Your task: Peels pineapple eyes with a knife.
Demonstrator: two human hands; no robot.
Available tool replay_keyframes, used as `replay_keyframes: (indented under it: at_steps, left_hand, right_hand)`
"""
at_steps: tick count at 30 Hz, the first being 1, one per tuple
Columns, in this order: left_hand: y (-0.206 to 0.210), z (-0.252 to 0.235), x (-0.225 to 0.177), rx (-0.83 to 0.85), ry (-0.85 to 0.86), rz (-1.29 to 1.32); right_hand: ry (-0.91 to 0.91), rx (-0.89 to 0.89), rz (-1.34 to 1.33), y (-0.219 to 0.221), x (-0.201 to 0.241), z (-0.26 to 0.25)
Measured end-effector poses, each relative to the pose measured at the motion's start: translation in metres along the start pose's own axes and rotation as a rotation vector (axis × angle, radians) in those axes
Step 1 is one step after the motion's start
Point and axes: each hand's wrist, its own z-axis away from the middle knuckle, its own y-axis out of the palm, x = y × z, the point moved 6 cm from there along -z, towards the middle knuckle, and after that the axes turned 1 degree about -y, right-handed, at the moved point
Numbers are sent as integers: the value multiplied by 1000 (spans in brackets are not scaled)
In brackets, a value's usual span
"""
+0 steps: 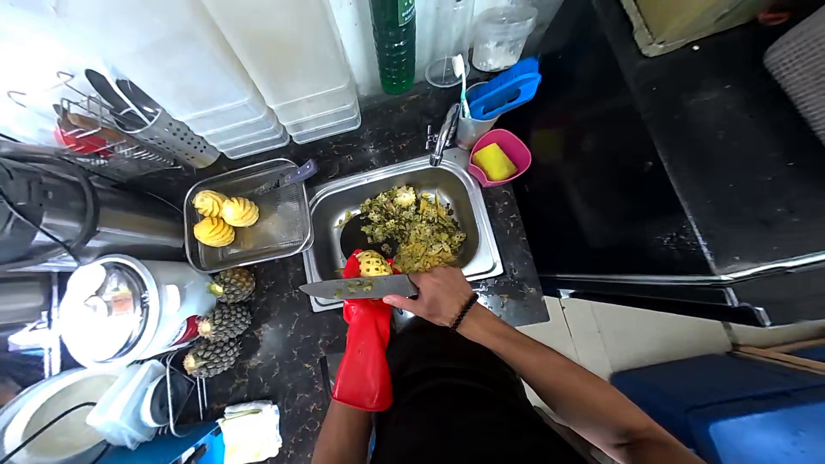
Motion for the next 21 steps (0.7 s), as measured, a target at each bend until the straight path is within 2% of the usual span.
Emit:
replay_keyframes:
  at_steps: [1, 3, 8, 13, 16, 19, 21]
  left_hand:
    - [-1, 1, -1, -10, 21, -41]
    - [-1, 0, -1, -43, 18, 51]
    - [0, -10, -9, -127, -70, 168]
    - [-10, -12, -1, -58, 38, 162]
    - [-8, -12, -7, -21, -24, 290]
    - [-1, -15, -7, -55, -220, 405]
    - [4, -17, 1, 21, -243, 442]
  right_hand:
    - [-5, -39, 0, 2, -3, 0]
    - [13, -93, -5, 9, -13, -1]
    - [98, -35, -42, 22, -36, -3]
    - [109, -97, -75, 36, -54, -7]
    - [218, -25, -140, 44, -80, -12]
    - [157, 23, -229, 29, -61, -8]
    - [43, -14, -257, 13, -34, -6]
